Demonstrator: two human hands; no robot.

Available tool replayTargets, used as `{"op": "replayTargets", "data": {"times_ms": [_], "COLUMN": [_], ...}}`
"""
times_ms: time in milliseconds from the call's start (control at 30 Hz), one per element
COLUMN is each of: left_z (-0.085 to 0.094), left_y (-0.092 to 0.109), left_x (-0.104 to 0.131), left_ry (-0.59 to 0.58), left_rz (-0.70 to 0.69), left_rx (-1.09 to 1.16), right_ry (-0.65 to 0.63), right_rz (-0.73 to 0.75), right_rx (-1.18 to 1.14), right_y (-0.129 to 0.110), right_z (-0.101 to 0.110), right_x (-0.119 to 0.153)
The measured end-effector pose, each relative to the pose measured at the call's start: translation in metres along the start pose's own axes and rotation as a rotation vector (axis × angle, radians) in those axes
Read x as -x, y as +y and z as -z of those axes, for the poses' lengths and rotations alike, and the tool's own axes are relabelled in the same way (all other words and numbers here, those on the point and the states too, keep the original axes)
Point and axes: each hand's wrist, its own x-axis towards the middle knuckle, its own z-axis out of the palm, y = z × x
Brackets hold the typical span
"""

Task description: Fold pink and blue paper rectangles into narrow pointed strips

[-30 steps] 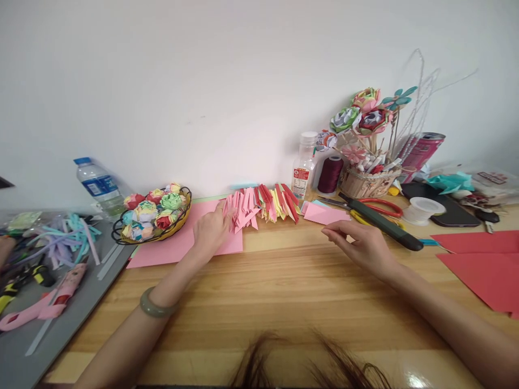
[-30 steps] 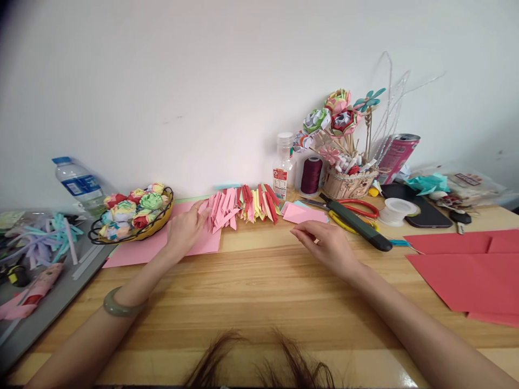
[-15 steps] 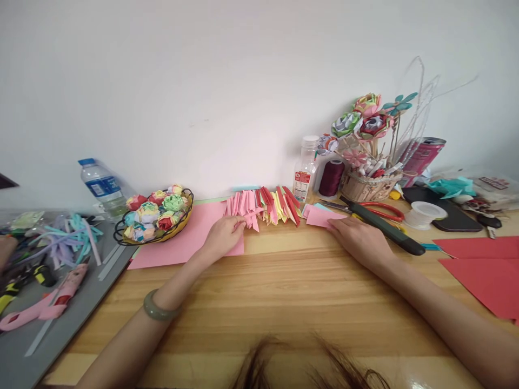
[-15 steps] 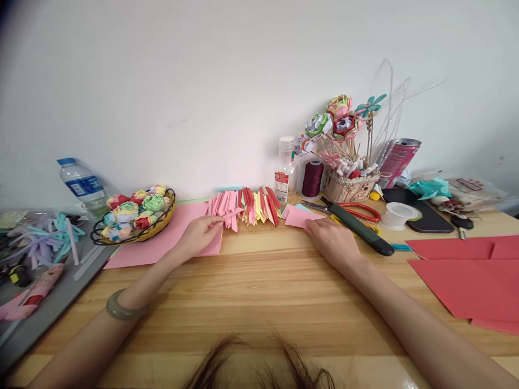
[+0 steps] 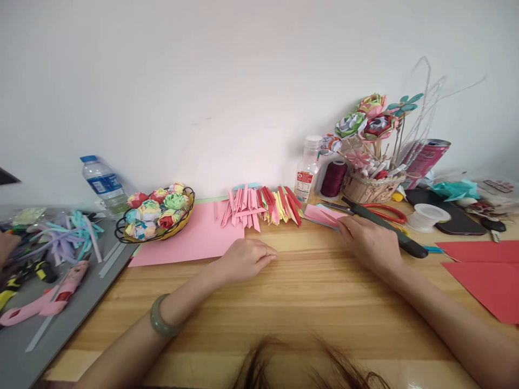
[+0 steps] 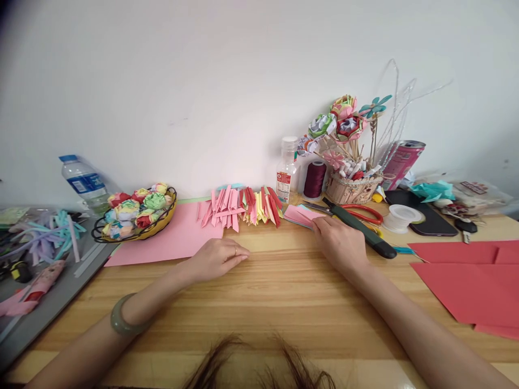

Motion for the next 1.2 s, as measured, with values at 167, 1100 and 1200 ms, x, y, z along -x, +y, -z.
{"op": "replayTargets", "data": {"times_ms": [167,1100,1200], "left_z": [-0.006,-0.022,-0.022], "left_y": [0.003,0.033,0.034], "left_x": [0.001,0.001,-0.004], "left_ry": [0.043,0.121,0.090], "left_rz": [-0.095,0.387,0.535], "left_rx": [-0.062,0.237,0.304], "right_ry": [0.114,-0.523,-0.558], "right_rz": [0.017,0.119,-0.017], "right_rx": [-0.094,-0.881,-0.870], "right_y": [-0.001,-0.035,-0.039], "right_z": [0.003,0.021,0.018], "right_x": [0.000,0.014,0.014]}}
